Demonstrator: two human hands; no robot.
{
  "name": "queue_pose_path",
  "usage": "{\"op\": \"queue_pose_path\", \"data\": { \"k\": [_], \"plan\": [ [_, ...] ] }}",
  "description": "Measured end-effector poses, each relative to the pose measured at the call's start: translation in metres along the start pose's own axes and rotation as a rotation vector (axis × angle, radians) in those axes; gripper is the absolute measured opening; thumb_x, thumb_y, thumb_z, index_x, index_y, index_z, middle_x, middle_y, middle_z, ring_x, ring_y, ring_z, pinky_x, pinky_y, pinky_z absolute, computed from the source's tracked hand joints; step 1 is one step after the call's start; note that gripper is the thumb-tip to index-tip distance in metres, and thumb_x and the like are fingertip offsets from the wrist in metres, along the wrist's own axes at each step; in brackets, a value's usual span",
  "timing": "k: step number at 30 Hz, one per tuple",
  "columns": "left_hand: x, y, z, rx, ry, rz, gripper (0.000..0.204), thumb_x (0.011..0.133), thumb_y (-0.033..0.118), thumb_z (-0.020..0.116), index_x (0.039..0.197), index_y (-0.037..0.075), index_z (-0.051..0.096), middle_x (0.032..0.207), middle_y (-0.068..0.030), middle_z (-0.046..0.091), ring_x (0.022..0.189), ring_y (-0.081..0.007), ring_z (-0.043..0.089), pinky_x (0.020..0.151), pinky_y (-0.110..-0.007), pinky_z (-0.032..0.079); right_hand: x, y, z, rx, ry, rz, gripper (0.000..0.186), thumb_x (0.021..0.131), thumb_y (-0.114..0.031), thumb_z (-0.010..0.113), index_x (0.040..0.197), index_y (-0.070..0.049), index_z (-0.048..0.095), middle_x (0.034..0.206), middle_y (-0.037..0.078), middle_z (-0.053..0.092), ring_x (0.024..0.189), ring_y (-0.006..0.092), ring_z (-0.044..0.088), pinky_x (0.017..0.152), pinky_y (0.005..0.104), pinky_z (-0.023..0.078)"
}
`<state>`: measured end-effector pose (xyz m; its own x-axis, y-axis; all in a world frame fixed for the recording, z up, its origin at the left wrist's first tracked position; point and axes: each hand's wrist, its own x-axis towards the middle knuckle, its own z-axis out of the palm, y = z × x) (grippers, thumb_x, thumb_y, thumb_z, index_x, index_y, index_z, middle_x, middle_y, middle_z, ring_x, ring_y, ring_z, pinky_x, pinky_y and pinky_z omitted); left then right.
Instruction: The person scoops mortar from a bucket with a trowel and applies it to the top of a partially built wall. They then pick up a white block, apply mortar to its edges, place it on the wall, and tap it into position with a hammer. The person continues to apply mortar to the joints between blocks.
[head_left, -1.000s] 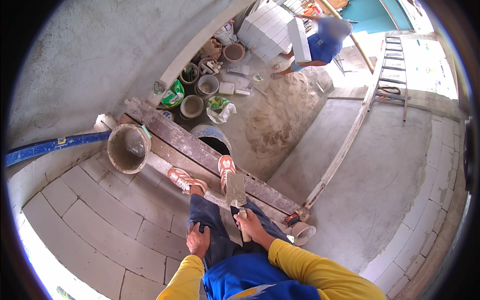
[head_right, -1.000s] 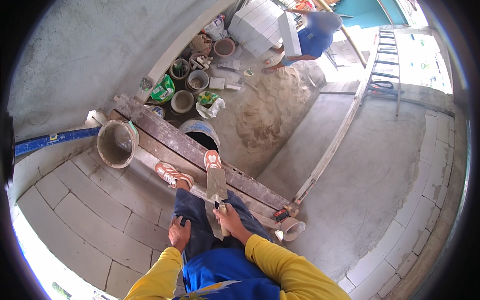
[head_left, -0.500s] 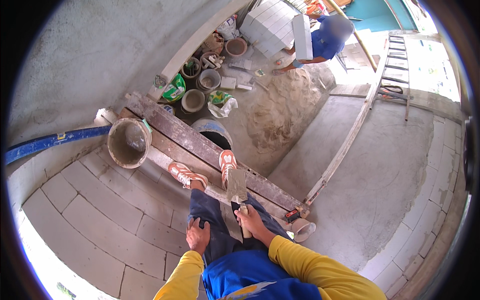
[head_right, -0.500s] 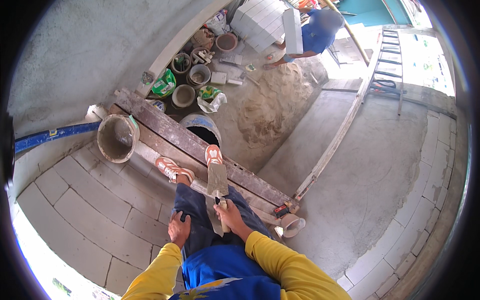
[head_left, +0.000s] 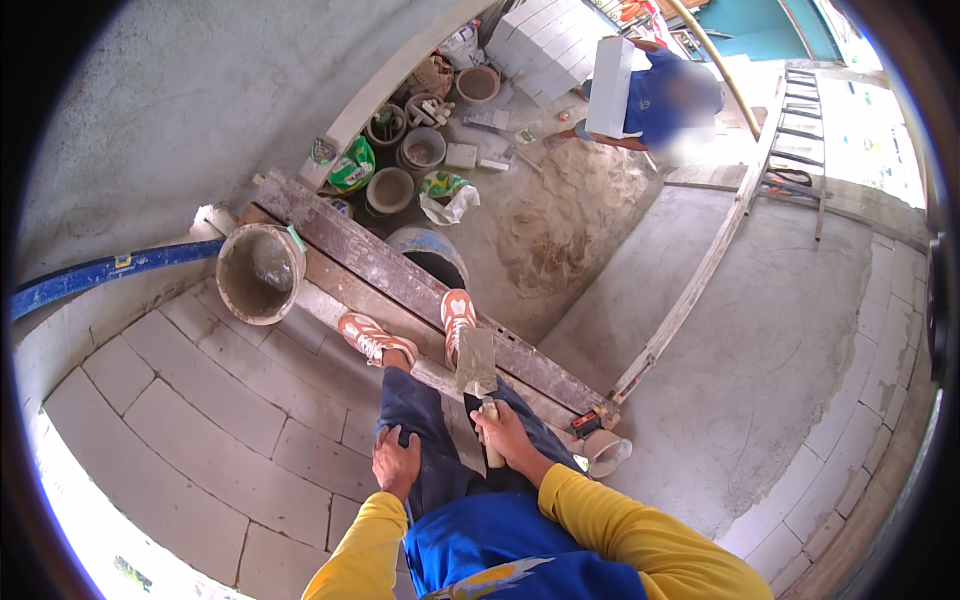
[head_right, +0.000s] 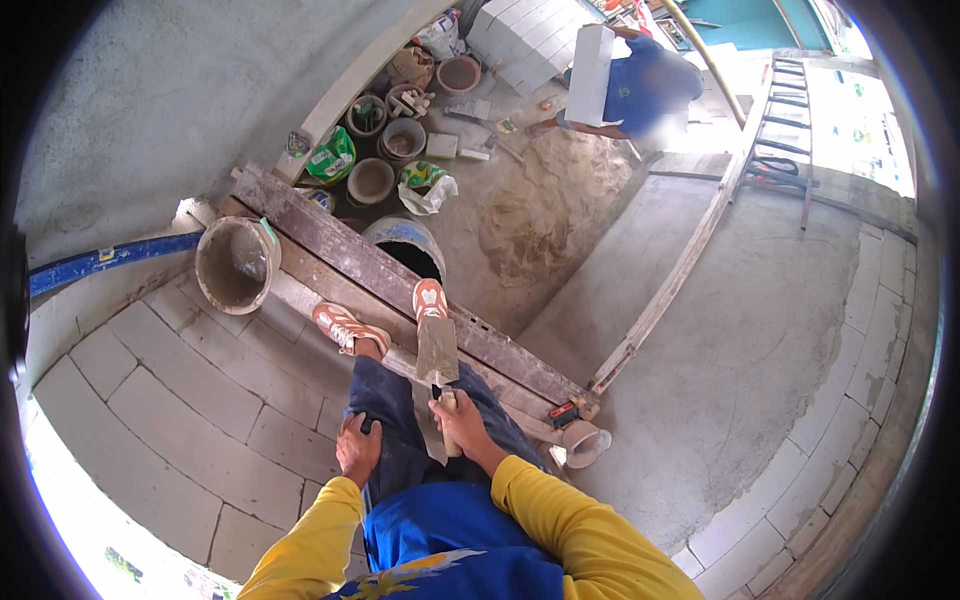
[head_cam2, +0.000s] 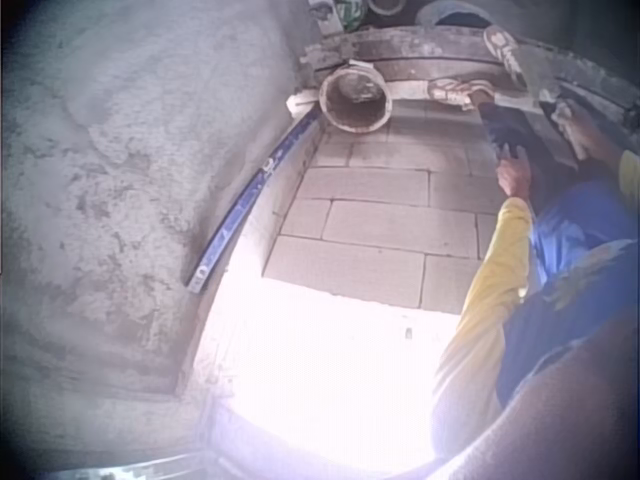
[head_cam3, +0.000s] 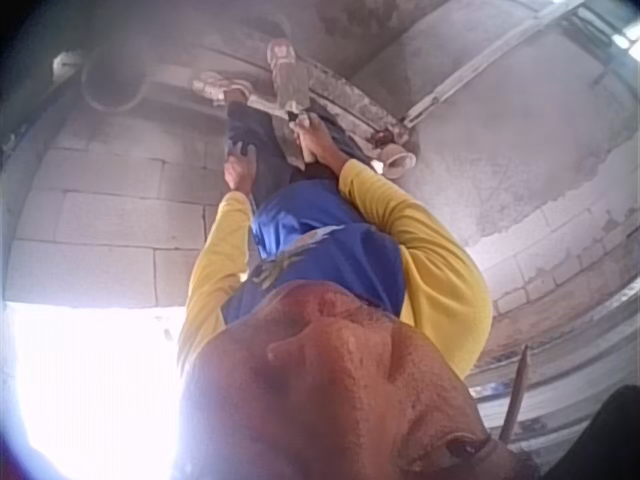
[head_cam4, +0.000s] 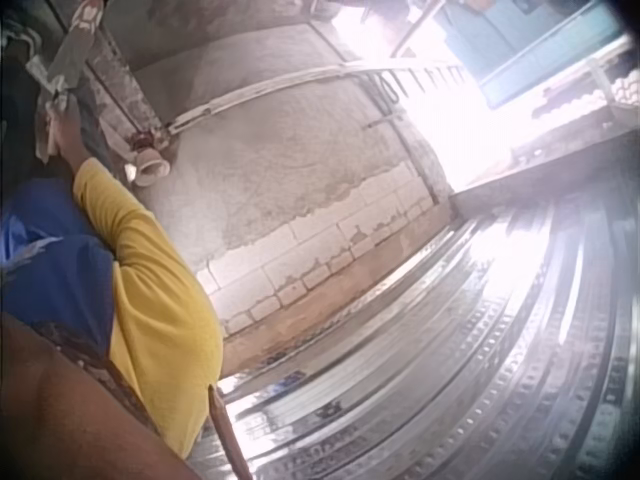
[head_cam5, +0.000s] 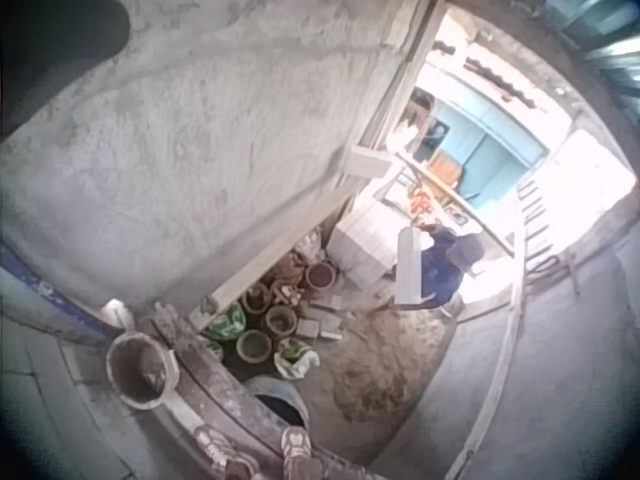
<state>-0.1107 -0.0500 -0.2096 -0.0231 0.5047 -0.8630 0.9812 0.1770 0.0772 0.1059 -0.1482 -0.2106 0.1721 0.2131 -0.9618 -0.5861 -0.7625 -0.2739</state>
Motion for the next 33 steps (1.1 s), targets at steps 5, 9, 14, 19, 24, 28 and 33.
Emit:
{"op": "queue_pose_path", "data": {
  "k": [5, 9, 14, 19, 24, 28, 33],
  "plan": [
    [-0.001, 0.000, 0.001, -0.006, 0.020, 0.009, 0.057, 0.096, 0.043, 0.068, 0.142, 0.009, 0.068, 0.158, -0.0158, 0.055, 0.145, -0.0382, 0.050, 0.122, -0.047, 0.040, 0.000, 0.001, 0.000, 0.011, 0.001, 0.013, 0.029, 0.100, -0.027, 0.076, 0.106, -0.006, 0.056, 0.082, 0.003, 0.065, 0.068, 0.0138, 0.063, 0.064, 0.0317, 0.052],
    [0.000, -0.001, 0.001, -0.014, 0.040, 0.017, 0.055, 0.095, 0.042, 0.069, 0.138, 0.008, 0.070, 0.150, -0.0154, 0.058, 0.142, -0.0377, 0.051, 0.120, -0.047, 0.042, -0.001, 0.000, -0.001, 0.015, 0.002, 0.011, 0.029, 0.100, -0.027, 0.076, 0.106, -0.006, 0.057, 0.083, 0.003, 0.064, 0.068, 0.0137, 0.063, 0.064, 0.0319, 0.052],
    [0.002, -0.005, 0.005, 0.020, 0.088, 0.070, 0.053, 0.092, 0.041, 0.071, 0.134, 0.008, 0.073, 0.140, -0.0137, 0.059, 0.138, -0.0365, 0.050, 0.116, -0.048, 0.045, 0.000, 0.003, -0.003, 0.043, 0.010, 0.023, 0.028, 0.100, -0.026, 0.075, 0.107, -0.006, 0.058, 0.083, 0.003, 0.064, 0.068, 0.0135, 0.063, 0.064, 0.0317, 0.051],
    [-0.001, 0.001, 0.005, 0.041, 0.089, 0.028, 0.052, 0.091, 0.040, 0.073, 0.132, 0.007, 0.073, 0.140, -0.0165, 0.055, 0.138, -0.0380, 0.047, 0.116, -0.048, 0.045, 0.001, 0.008, -0.007, 0.050, 0.008, 0.018, 0.027, 0.099, -0.026, 0.076, 0.107, -0.006, 0.058, 0.083, 0.002, 0.064, 0.067, 0.0132, 0.062, 0.063, 0.0315, 0.051],
    [-0.005, 0.002, 0.007, 0.069, 0.215, 0.081, 0.061, 0.089, 0.035, 0.076, 0.143, 0.009, 0.064, 0.158, -0.0226, 0.039, 0.148, -0.0433, 0.036, 0.119, -0.053, 0.040, 0.002, 0.007, -0.008, 0.038, 0.008, 0.021, 0.025, 0.100, -0.024, 0.075, 0.106, -0.006, 0.058, 0.082, 0.002, 0.064, 0.066, 0.0132, 0.062, 0.062, 0.0311, 0.051],
    [-0.008, 0.008, -0.003, 0.035, 0.249, 0.095, 0.075, 0.089, 0.033, 0.077, 0.156, 0.012, 0.050, 0.171, -0.0237, 0.024, 0.156, -0.0454, 0.027, 0.123, -0.056, 0.034, -0.002, 0.006, -0.007, 0.078, 0.010, 0.030, 0.023, 0.100, -0.024, 0.075, 0.106, -0.010, 0.058, 0.081, 0.002, 0.063, 0.066, 0.0127, 0.062, 0.060, 0.0290, 0.051],
    [-0.007, 0.009, 0.001, -0.017, 0.280, 0.048, 0.078, 0.091, 0.035, 0.074, 0.160, 0.010, 0.048, 0.172, -0.0205, 0.030, 0.158, -0.0398, 0.030, 0.124, -0.053, 0.036, -0.001, 0.001, -0.011, 0.119, -0.015, 0.014, 0.021, 0.101, -0.024, 0.075, 0.106, -0.011, 0.059, 0.082, 0.001, 0.063, 0.066, 0.0119, 0.062, 0.061, 0.0280, 0.052]
  ]
}}
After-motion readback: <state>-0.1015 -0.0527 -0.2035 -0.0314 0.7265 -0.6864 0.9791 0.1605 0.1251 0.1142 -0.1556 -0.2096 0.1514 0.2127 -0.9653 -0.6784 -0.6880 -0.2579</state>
